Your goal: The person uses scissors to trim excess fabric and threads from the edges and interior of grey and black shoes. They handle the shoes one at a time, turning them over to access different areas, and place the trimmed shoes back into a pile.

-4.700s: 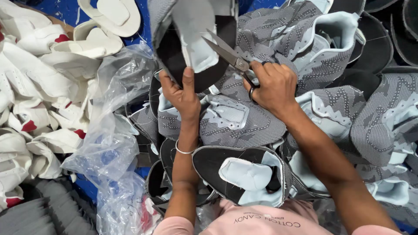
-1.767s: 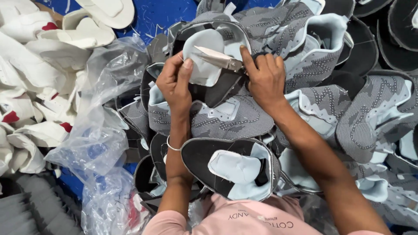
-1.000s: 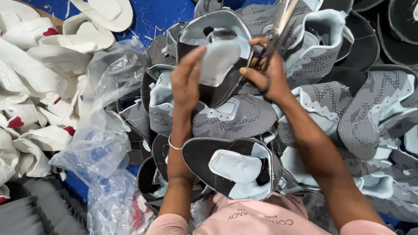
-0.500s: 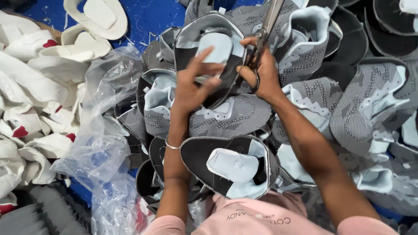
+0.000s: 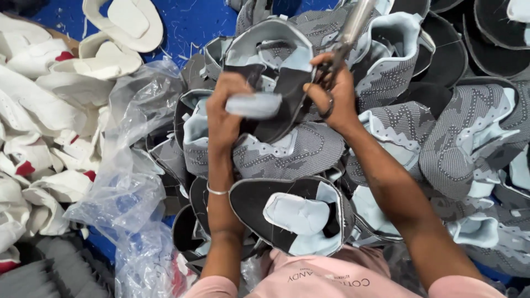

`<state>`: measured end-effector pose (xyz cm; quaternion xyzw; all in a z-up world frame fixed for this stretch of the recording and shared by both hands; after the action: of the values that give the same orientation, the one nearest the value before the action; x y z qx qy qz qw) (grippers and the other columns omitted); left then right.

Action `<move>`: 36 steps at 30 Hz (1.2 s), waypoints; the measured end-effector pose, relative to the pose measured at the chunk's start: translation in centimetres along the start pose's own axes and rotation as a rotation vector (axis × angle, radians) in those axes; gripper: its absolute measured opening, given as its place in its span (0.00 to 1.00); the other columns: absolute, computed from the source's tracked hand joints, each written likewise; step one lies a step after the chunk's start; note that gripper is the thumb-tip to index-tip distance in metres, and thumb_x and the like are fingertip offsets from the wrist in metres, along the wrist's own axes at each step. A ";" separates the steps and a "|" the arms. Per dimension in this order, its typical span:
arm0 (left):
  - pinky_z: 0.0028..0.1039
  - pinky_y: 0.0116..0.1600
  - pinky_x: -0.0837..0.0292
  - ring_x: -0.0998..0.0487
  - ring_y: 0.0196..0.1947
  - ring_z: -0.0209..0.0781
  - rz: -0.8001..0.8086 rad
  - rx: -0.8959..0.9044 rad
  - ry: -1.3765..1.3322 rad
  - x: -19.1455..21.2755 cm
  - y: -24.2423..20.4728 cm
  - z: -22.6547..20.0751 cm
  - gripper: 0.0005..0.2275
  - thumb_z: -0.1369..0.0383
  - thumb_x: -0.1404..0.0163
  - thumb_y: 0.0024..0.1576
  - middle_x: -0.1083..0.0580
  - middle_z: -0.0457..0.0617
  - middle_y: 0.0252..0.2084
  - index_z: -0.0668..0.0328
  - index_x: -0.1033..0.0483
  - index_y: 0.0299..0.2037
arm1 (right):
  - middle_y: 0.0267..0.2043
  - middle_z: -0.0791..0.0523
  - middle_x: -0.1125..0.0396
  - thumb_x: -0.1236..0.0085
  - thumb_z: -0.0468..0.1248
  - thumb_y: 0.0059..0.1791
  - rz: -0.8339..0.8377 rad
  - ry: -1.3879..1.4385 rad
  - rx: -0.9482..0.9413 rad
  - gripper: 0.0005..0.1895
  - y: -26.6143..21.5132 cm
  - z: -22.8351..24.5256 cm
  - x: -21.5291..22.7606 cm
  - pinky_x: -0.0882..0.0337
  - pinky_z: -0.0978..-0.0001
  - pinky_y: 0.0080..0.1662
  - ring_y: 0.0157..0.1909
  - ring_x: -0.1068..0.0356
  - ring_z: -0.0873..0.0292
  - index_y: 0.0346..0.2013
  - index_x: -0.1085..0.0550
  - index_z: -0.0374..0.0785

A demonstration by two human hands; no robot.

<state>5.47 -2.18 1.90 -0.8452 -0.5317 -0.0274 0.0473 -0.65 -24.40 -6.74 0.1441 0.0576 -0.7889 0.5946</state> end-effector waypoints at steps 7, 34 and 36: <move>0.41 0.67 0.34 0.31 0.60 0.49 0.150 -0.598 0.342 -2.3 -1.0 -4.0 0.10 0.76 0.34 0.40 0.32 0.49 0.46 0.60 0.21 0.30 | 0.37 0.58 0.36 0.41 0.25 0.46 -0.288 0.335 -0.020 0.21 1.1 -0.6 2.5 0.36 0.76 0.39 0.34 0.38 0.67 0.53 0.34 0.38; 0.15 0.39 0.46 0.37 0.30 0.23 -0.018 -0.033 -0.154 0.6 -4.0 2.4 0.10 0.73 0.58 0.75 0.35 0.42 0.30 0.75 0.24 0.52 | 0.44 0.55 0.32 0.40 0.24 0.57 -0.171 -0.022 0.260 0.21 -0.2 2.0 1.5 0.30 0.77 0.47 0.41 0.33 0.67 0.59 0.39 0.35; 0.27 0.41 0.40 0.33 0.32 0.41 -0.323 0.087 0.025 -0.7 -2.5 -3.5 0.16 0.80 0.45 0.62 0.26 0.64 0.39 0.86 0.24 0.58 | 0.46 0.58 0.31 0.39 0.28 0.56 -0.048 0.004 0.187 0.21 -0.3 2.6 0.2 0.29 0.78 0.48 0.44 0.32 0.69 0.59 0.39 0.37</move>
<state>2.95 -2.16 5.39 -0.7454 -0.6607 -0.0220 0.0853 -1.39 -25.15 -4.32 0.1989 -0.0116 -0.8046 0.5594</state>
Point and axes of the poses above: each hand's wrist, its own y-axis towards the middle knuckle, its own x-axis out of the back of the hand, z = x × y, the point moved 5 cm from there along y, towards the middle knuckle
